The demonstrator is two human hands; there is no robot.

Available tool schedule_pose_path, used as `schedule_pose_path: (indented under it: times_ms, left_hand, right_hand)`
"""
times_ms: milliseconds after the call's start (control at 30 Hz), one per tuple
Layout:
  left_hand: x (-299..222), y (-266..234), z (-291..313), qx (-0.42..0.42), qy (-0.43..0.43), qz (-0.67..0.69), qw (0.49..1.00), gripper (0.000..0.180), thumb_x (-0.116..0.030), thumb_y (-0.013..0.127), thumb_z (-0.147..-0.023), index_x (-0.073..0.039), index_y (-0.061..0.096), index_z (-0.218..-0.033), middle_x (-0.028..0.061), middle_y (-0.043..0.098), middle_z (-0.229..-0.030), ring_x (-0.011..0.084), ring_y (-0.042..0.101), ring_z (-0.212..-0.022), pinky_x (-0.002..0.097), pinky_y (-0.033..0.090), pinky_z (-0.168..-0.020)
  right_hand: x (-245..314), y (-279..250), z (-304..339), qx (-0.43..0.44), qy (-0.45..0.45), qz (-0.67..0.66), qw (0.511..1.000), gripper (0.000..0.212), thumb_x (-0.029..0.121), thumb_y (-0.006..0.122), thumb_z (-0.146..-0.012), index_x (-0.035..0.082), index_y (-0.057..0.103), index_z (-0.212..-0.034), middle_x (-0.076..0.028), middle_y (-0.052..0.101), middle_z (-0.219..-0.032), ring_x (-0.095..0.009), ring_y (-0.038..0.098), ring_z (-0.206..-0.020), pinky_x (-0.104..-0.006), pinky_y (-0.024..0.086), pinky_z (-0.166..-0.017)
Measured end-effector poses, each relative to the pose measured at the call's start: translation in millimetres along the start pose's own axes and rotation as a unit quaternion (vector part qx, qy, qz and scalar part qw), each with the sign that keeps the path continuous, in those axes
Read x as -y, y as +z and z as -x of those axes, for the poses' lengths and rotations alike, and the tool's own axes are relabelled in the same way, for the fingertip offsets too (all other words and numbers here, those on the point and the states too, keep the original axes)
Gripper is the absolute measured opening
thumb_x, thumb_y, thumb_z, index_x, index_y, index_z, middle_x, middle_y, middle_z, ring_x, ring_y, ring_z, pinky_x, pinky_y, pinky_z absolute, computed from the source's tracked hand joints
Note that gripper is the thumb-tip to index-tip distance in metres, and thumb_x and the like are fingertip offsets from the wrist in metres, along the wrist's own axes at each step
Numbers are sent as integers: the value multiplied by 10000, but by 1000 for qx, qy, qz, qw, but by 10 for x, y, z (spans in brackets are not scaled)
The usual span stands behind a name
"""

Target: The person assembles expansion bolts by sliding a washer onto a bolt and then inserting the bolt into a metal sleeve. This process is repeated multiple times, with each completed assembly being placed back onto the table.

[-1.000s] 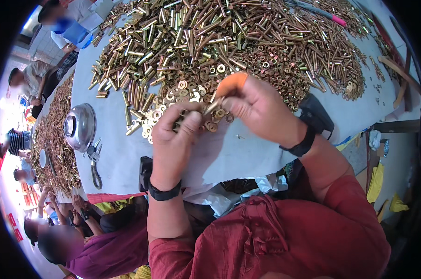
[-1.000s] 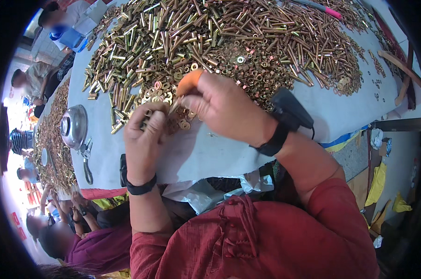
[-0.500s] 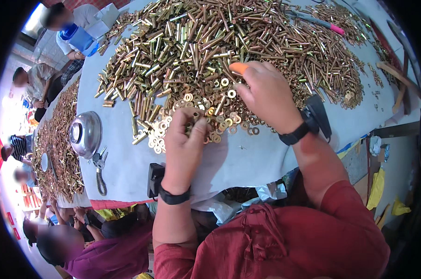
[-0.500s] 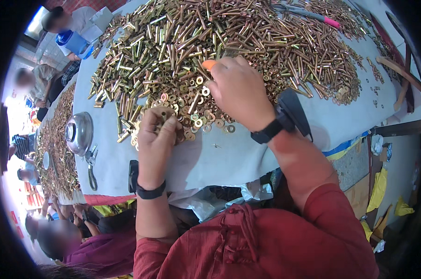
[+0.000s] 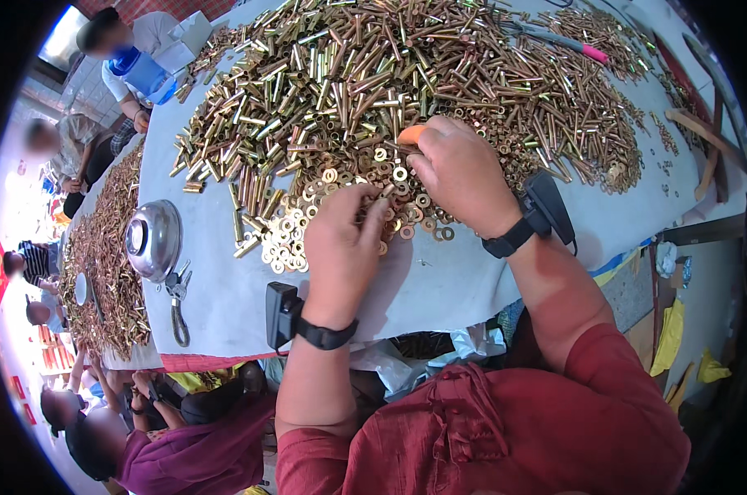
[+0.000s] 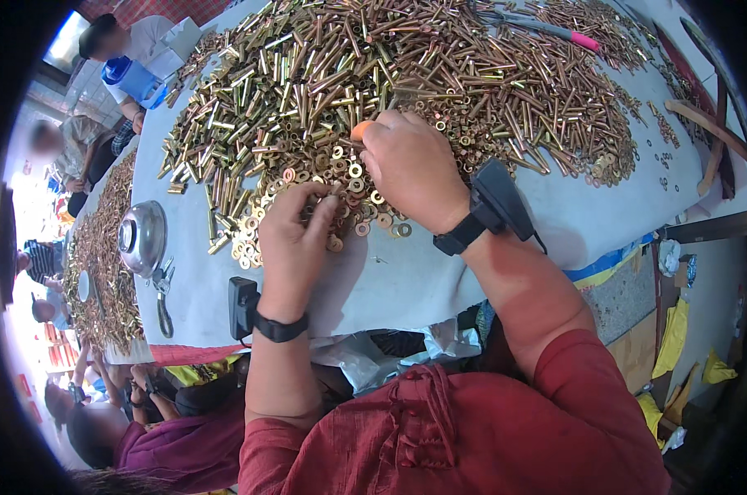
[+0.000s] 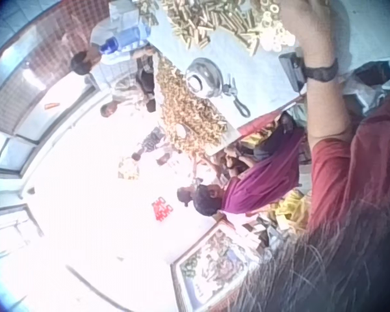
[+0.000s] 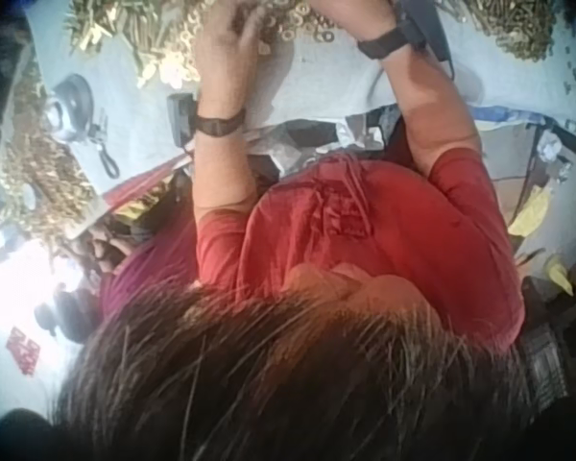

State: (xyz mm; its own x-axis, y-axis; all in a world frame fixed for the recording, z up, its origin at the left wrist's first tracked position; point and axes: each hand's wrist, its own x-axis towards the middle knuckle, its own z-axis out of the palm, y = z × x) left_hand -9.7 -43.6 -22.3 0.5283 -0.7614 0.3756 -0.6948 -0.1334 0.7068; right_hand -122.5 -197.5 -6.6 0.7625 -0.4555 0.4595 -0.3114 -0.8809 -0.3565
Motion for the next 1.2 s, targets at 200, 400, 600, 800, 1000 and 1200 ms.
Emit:
schedule_pose_path:
  times_ms: [200,400,600,800,1000,1200]
  left_hand:
    - [-18,-240,41,73,-290,479,825,125,-172,605,-971,-57,618,-1019,-22,523,-692,36,345,-493,186,261,-453]
    - [-52,-196,71,51,-266,600,753,187,-204,629,-950,-68,574,-1067,-10,539,-705,72,411,-504,210,287,-450]
    - [36,-286,80,34,-280,606,744,127,-143,604,-948,-58,565,-1033,32,602,-816,60,442,-542,195,323,-447]
    - [30,-368,80,13,-291,633,718,144,-203,613,-958,-62,590,-973,62,633,-863,76,430,-542,189,299,-448]
    - [35,-384,67,17,-306,659,686,159,-203,618,-957,-57,601,-1017,-19,524,-748,73,386,-537,188,285,-452]
    - [69,-397,94,52,-280,665,691,210,-174,584,-969,-78,588,-1156,42,515,-712,128,436,-534,281,405,-480]
  right_hand:
    - [89,-73,-30,-27,10,-136,990,207,97,650,-828,44,645,-1028,-145,614,-898,-336,598,-882,-431,487,-769]
    - [592,-31,93,19,-21,-247,969,287,59,631,-823,20,624,-1107,-160,597,-920,-344,614,-840,-425,508,-721]
    - [652,31,118,-18,-52,-220,974,274,67,581,-850,32,609,-1120,-146,593,-965,-340,609,-866,-400,514,-749]
    - [111,63,-13,-25,-2,30,999,250,134,640,-822,80,638,-1065,-112,623,-929,-309,603,-858,-408,500,-755]
    - [69,107,-65,-50,-5,-46,998,213,124,644,-829,56,665,-1030,-114,650,-880,-303,623,-834,-399,508,-749]
    - [366,-46,2,64,128,-395,908,238,90,604,-904,16,634,-1128,-85,676,-872,-140,622,-750,-279,505,-696]
